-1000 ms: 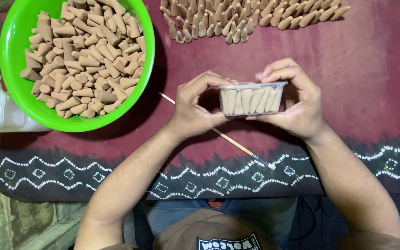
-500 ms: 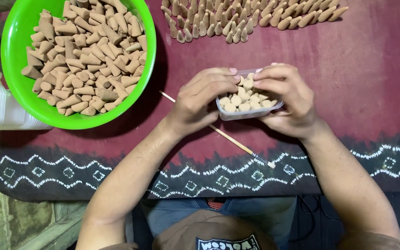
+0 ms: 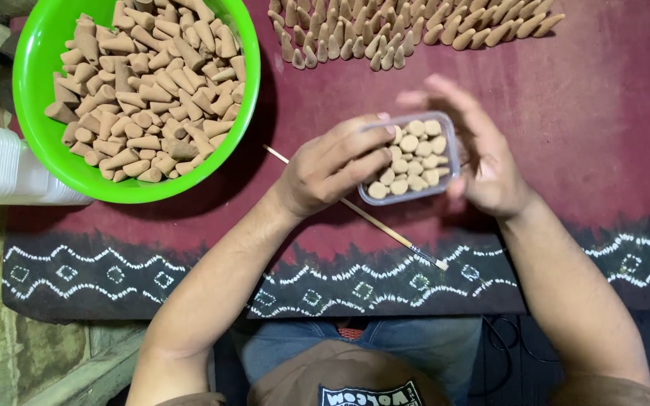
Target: Arranging and packing incense cones into a small plastic container, followed by applying a substance with a brush.
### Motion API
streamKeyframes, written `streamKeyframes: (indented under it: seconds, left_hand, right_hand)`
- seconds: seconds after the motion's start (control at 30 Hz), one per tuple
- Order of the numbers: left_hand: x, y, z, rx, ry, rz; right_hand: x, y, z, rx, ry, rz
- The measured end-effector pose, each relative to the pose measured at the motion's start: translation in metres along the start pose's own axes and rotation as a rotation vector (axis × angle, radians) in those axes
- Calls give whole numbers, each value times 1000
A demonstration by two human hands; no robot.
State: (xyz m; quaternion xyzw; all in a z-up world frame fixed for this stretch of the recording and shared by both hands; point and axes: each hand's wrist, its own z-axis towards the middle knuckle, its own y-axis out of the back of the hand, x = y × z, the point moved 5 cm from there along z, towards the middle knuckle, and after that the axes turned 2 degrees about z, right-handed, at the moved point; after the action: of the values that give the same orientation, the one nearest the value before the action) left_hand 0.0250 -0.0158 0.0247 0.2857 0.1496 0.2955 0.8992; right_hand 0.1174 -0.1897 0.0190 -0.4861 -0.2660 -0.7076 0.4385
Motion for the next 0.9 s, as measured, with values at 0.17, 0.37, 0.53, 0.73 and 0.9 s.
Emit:
streamKeyframes:
  seconds: [0.17,0.37,0.53,0.73,0.9]
  left_hand:
    - [-13,-3,19,-166,-73,47]
    - [17,-20,-9,-251,437,-129]
    - [21,-24,-17,-218,967,-810]
    - [14,-27,-13,-114,976,-709]
    - [12,-26,-9,-74,937,-638]
  right_hand:
    - [-19,1,-7,-185,-408,22]
    - [-18,4,-7,-351,-367,23]
    - [-14,9,-4,-431,-329,-15]
    - [-15,5,-1,-407,-304,-95]
    - [-12,1,0,-402,-283,-188]
